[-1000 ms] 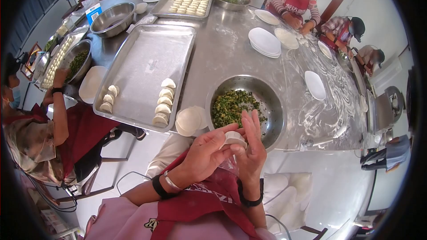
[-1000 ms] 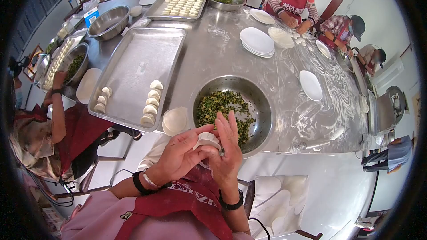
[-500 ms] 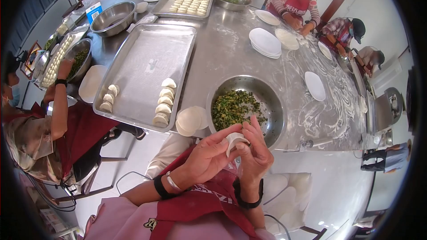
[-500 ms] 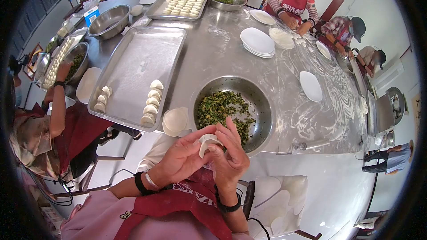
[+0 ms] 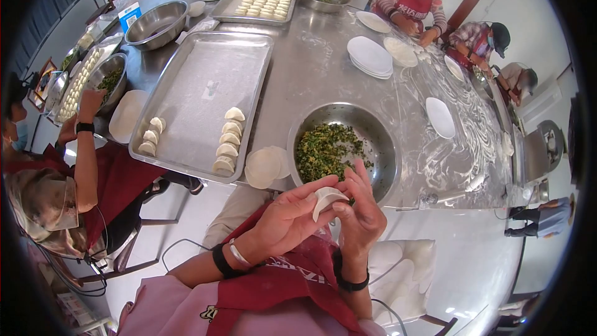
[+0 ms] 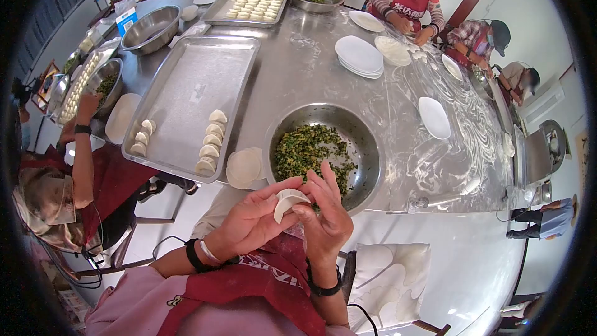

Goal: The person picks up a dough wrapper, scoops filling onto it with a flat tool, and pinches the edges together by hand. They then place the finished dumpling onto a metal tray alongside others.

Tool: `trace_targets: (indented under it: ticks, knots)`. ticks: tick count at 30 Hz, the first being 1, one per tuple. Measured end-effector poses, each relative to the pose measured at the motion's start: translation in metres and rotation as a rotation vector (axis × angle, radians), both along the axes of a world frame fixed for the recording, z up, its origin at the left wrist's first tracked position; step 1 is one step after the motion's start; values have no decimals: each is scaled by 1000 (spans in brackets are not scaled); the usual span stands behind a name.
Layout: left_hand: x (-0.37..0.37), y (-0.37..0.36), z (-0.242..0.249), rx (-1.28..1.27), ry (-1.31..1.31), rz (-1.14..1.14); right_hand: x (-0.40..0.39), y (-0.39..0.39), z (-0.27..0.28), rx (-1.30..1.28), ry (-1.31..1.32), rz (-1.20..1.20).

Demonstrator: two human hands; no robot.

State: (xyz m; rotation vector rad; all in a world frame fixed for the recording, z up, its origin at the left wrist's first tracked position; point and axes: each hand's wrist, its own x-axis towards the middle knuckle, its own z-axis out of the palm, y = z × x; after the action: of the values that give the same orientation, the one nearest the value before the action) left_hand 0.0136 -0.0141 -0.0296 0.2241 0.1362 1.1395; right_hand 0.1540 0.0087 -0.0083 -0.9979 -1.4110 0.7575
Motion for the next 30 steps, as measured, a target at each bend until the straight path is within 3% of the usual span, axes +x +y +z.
trace_targets:
  ticks: [3, 9, 13, 16, 21, 30]
  knots:
    - [4, 0, 3, 27, 9, -2, 0, -1, -5, 18, 86, -15]
    - [6, -1, 5, 15, 35, -19, 17, 3, -28, 114, -57, 64]
    - [0, -1, 2, -11, 86, -30, 16, 5, -14, 22, -16, 136]
    - [-9, -1, 1, 12, -34, -118, 14, 4, -6, 8, -17, 199]
    - [-10, -2, 7, 26, 54, -146, 28, 11, -21, 76, -73, 392]
    - [-21, -4, 6, -54, 224, -218, 21, 9, -1, 44, -172, 440]
